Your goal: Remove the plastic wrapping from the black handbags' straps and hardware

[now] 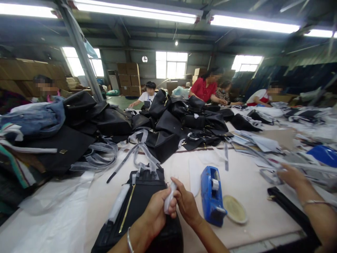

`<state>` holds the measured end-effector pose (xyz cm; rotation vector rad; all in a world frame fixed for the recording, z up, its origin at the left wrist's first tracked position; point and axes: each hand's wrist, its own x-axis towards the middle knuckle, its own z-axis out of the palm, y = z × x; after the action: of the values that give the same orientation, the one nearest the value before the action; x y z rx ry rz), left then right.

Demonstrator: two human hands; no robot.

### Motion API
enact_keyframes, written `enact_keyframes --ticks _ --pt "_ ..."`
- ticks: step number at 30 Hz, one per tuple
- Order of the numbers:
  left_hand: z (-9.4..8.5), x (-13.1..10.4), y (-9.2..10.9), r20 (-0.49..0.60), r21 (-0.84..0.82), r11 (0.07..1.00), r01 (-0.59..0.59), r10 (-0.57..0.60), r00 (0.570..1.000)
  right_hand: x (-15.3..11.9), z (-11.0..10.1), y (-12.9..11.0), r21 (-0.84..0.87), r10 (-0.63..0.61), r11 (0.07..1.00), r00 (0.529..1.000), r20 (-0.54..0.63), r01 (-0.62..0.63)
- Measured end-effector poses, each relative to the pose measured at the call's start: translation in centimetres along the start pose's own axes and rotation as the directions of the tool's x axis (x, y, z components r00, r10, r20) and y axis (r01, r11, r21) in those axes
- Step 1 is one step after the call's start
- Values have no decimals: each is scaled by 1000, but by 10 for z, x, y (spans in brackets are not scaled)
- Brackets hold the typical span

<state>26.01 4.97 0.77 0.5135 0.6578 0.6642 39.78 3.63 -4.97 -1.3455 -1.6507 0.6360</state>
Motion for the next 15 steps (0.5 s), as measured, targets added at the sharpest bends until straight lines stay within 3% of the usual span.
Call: enact_keyframes --ticks 4,8,11,13,15 --pt "-8 -7 8 10 -126 991 35 -34 999 10 -3 7 -79 -145 985 983 116 154" --pt "-13 -19 12 -69 -82 996 -31 25 997 40 -20 11 -310 -201 911 949 245 273" --pt "-17 -27 13 -120 -46 999 -17 12 993 85 -15 6 -453 -106 876 982 156 167" --pt "-22 -30 15 -167 -60 998 1 -11 986 120 3 1 -498 29 865 986 167 59" --pt "-30 -33 16 -217 -91 996 6 -25 976 155 31 -5 -523 176 852 954 243 -24"
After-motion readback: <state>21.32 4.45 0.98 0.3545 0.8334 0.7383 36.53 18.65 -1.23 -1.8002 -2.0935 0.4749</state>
